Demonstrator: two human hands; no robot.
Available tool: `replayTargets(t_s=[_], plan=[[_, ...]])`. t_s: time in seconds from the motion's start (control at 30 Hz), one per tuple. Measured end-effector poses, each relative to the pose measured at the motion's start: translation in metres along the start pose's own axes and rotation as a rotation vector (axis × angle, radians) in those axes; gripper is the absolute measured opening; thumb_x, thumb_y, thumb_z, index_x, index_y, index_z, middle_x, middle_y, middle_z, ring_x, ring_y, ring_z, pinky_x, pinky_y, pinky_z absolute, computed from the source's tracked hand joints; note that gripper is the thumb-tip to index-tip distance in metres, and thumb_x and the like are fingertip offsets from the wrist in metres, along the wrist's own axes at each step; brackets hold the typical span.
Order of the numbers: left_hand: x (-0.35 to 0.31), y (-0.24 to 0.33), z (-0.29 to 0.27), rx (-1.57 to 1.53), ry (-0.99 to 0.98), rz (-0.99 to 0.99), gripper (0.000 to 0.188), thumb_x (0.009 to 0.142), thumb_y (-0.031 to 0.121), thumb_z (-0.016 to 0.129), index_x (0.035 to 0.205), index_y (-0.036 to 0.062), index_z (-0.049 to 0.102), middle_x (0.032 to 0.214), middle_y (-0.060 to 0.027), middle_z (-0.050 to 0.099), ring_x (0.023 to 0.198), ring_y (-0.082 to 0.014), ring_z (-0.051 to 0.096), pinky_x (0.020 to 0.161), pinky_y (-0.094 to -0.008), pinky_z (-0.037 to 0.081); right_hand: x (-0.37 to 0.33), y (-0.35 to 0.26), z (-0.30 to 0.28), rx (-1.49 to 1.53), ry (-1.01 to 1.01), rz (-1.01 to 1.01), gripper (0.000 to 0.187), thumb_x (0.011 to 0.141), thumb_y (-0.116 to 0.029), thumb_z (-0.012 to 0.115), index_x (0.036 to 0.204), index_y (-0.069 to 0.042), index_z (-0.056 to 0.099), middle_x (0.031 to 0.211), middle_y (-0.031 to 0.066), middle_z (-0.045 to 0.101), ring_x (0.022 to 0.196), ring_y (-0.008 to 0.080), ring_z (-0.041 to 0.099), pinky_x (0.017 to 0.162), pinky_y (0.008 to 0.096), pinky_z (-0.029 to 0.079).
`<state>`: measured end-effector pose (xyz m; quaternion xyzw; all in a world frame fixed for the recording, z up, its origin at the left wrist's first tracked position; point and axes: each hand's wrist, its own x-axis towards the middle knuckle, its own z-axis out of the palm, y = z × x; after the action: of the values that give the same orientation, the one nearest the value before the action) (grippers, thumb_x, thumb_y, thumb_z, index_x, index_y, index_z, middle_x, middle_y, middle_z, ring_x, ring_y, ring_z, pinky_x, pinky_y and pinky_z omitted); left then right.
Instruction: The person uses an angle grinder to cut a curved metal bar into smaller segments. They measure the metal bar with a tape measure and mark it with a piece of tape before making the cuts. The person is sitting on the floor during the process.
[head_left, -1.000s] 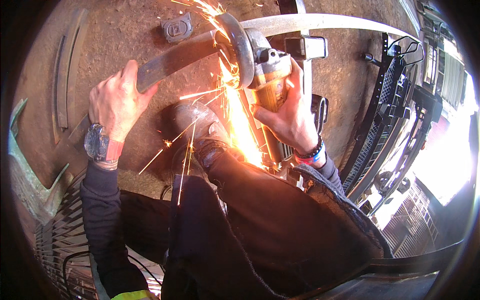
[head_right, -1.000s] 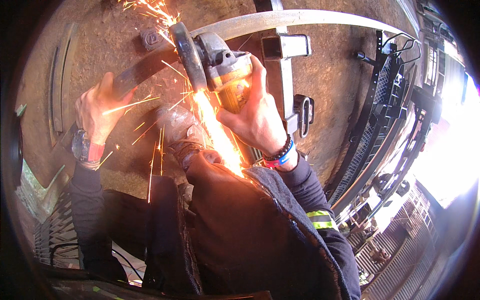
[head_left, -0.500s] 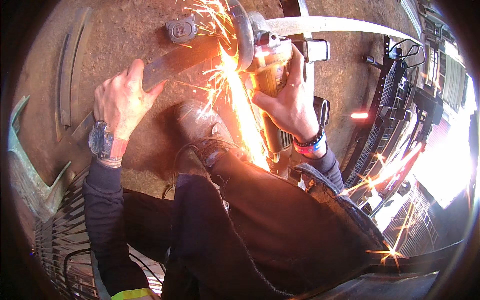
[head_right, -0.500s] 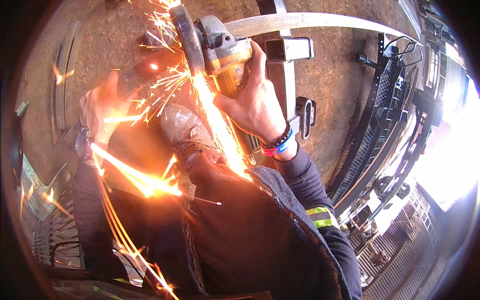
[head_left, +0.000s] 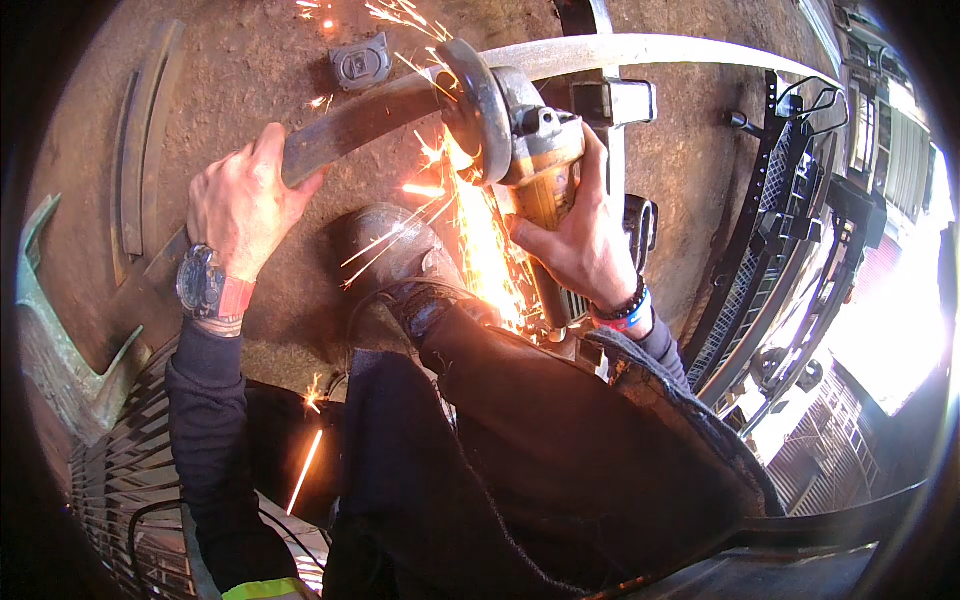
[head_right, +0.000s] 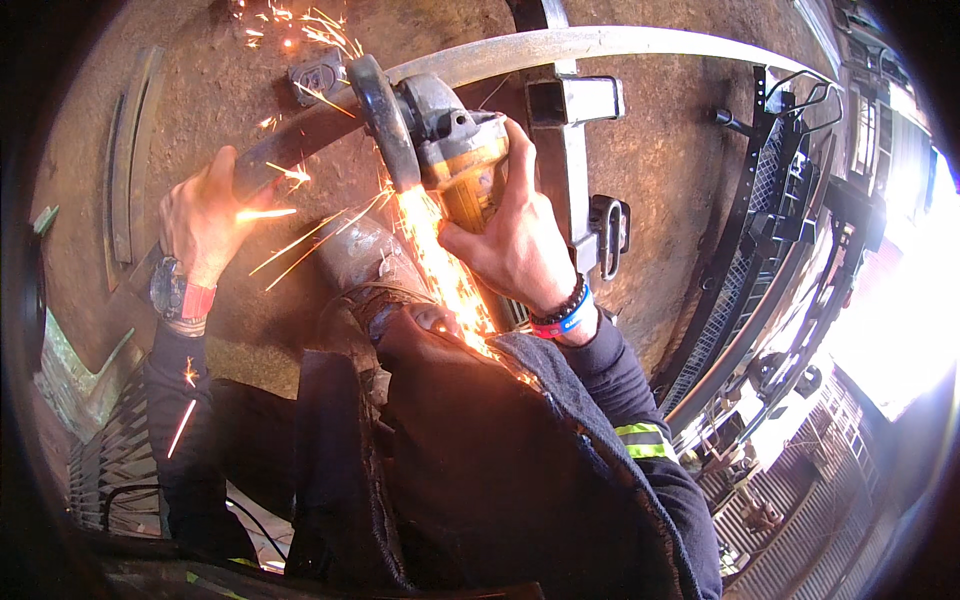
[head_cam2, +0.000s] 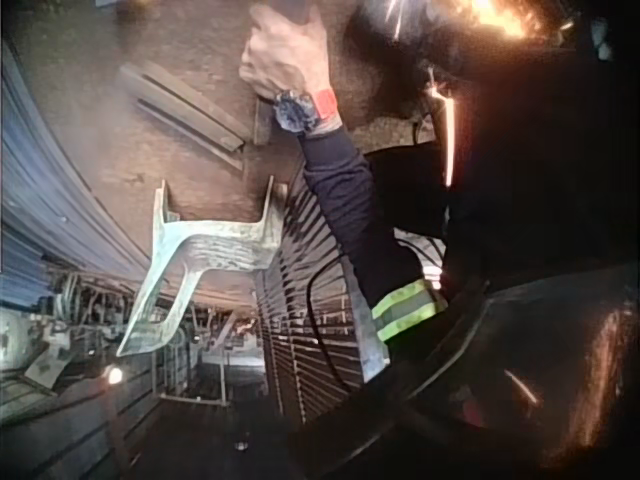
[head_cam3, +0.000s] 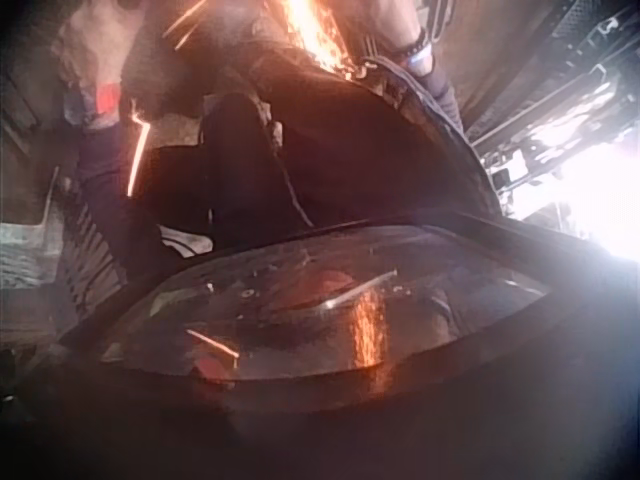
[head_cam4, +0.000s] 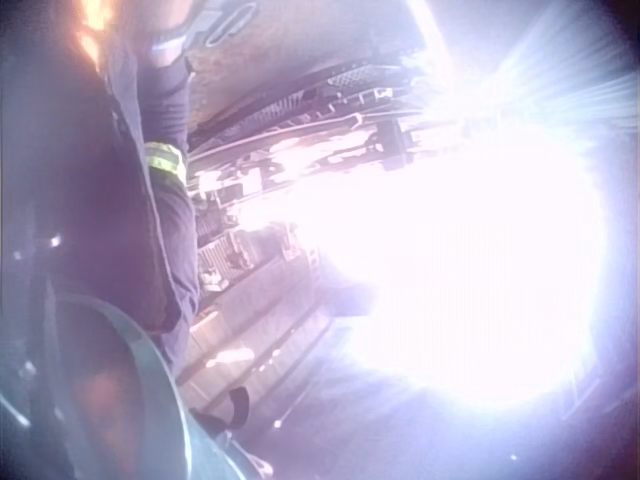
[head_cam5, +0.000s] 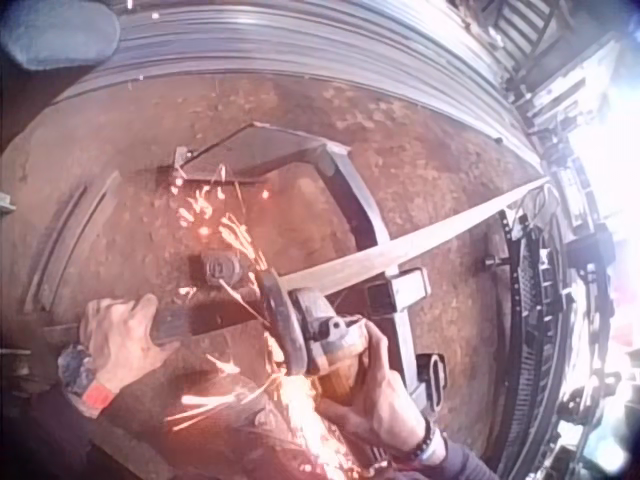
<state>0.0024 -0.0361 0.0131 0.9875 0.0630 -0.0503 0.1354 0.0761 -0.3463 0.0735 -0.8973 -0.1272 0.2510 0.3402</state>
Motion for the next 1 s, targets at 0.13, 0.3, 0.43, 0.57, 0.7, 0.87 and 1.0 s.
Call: replayTargets(t_s=[0.13,0.3,0.43,0.57,0.7,0.87,1.0], plan=[[0.001,0.004,-0.005,-0.006,-0.015,-0.014,0.046,0.081,0.044,0.080,0.095,0.0086,0.055,0.074,-0.0196,0.066,0.075,-0.0442,0.067,0.061,-0.0535,0.052,-0.003,0.004,0.000,-0.027,0.003,-0.046,0.104,0.072,-0.015,0.077,0.153,0.001,0.013,0.121,0.0321,0.063,0.111,0.0435,0.067,0.096,0.0437,0.053],[0.000,0.003,-0.002,-0.012,0.042,0.034,0.045,0.080,0.042,0.081,0.094,0.0088,0.054,0.071,-0.0195,0.065,0.072,-0.0446,0.067,0.060,-0.0535,0.051,0.005,0.001,0.002,-0.027,0.043,-0.075,0.104,0.072,-0.014,0.077,0.152,0.001,0.014,0.125,0.0322,0.061,0.115,0.0434,0.065,0.099,0.0439,0.052],[0.000,0.000,0.003,-0.027,0.065,0.053,0.045,0.080,0.042,0.081,0.094,0.0091,0.054,0.068,-0.0187,0.064,0.068,-0.0446,0.066,0.058,-0.0534,0.051,0.010,-0.004,0.003,-0.019,0.064,-0.097,0.103,0.071,-0.013,0.077,0.152,0.001,0.014,0.126,0.0323,0.061,0.118,0.0432,0.063,0.101,0.0438,0.051],[-0.002,-0.001,0.002,0.009,0.061,0.044,0.046,0.079,0.043,0.082,0.093,0.0090,0.054,0.068,-0.0187,0.064,0.068,-0.0441,0.066,0.058,-0.0536,0.051,0.017,-0.004,0.005,-0.029,0.081,-0.145,0.103,0.071,-0.014,0.077,0.152,0.001,0.015,0.127,0.0326,0.061,0.119,0.0436,0.063,0.102,0.0439,0.051],[-0.004,0.000,0.001,0.012,0.091,0.050,0.046,0.079,0.044,0.081,0.093,0.0087,0.055,0.067,-0.0185,0.065,0.067,-0.0438,0.067,0.057,-0.0532,0.052,0.023,-0.009,0.006,-0.025,0.078,-0.102,0.102,0.072,-0.016,0.077,0.151,0.001,0.015,0.125,0.0324,0.062,0.117,0.0442,0.064,0.100,0.0445,0.052],[0.001,0.007,-0.006,0.020,0.009,0.036,0.041,0.077,0.033,0.084,0.092,0.0085,0.055,0.076,-0.0133,0.069,0.072,-0.0363,0.070,0.060,-0.0478,0.055,0.024,-0.009,0.003,-0.031,0.079,-0.086,0.101,0.072,-0.016,0.077,0.151,0.002,0.015,0.121,0.0322,0.064,0.113,0.0435,0.066,0.098,0.0439,0.053],[-0.002,0.007,-0.007,0.027,0.013,0.032,0.040,0.077,0.033,0.084,0.091,0.0083,0.055,0.076,-0.0130,0.069,0.072,-0.0361,0.070,0.059,-0.0480,0.054,0.019,-0.009,0.001,0.007,0.057,-0.079,0.102,0.073,-0.016,0.076,0.151,0.002,0.014,0.120,0.0322,0.064,0.113,0.0428,0.066,0.098,0.0433,0.053]])
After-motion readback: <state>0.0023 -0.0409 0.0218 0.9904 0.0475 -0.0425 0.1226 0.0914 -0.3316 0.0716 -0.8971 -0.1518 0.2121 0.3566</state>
